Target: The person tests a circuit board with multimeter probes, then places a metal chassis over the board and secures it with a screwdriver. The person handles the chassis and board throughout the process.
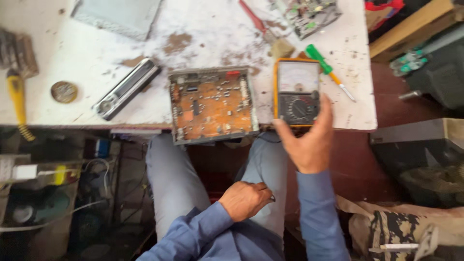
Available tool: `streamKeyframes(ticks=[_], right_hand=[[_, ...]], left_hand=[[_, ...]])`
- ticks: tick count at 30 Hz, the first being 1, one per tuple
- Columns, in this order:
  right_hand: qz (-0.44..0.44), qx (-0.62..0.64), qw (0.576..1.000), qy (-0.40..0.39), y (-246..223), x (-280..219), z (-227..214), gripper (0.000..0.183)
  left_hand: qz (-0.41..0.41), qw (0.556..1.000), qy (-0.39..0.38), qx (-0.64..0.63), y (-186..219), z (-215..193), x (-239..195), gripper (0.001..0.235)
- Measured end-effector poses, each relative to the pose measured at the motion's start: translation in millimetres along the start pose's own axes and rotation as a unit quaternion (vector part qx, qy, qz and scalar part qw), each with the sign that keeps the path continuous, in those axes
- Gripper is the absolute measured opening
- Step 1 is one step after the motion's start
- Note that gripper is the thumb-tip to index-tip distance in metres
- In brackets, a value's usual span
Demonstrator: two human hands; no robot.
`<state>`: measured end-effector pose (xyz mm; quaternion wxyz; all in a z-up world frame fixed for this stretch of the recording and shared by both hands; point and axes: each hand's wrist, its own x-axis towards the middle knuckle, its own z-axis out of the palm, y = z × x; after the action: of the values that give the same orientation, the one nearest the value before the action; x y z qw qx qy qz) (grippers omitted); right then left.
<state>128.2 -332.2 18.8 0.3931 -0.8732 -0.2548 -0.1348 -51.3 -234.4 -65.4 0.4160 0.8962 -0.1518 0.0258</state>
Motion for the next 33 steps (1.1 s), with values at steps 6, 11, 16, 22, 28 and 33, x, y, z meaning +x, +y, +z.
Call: streamKeyframes(ticks=[6,11,16,22,28,33], right_hand=[[-0.053,-0.121,0.99,0.048,-8.3,19.3,17.4,0.101],[0.126,0.177,0.975,-0.046,18.8,24.3,-41.1,0.075],[0.073,0.033,0.996,-0.038,35.5,6.3,-106.9,0.065],[0.005,-0.128,0.991,-0.031,45.6,5.4,-137.7,0.06],[-0.023,-0.113,0.993,-0.013,54.0,8.8,-107.7,0.06],[-0.036,-0.096,0.994,0.027,58.1,7.3,-64.2,0.063]], left_hand=[[-0.046,0.996,-0.01,-0.072,-3.4,-2.7,2.0,0.017],[-0.034,0.991,-0.028,-0.13,1.5,-4.2,9.4,0.017],[-0.001,0.978,-0.007,-0.21,11.2,7.4,30.4,0.02],[-0.048,0.892,-0.103,-0.438,37.8,52.7,75.0,0.022],[0.08,0.961,-0.111,-0.239,22.4,77.7,74.0,0.045],[-0.03,0.967,-0.086,-0.237,-13.3,58.1,46.4,0.048]])
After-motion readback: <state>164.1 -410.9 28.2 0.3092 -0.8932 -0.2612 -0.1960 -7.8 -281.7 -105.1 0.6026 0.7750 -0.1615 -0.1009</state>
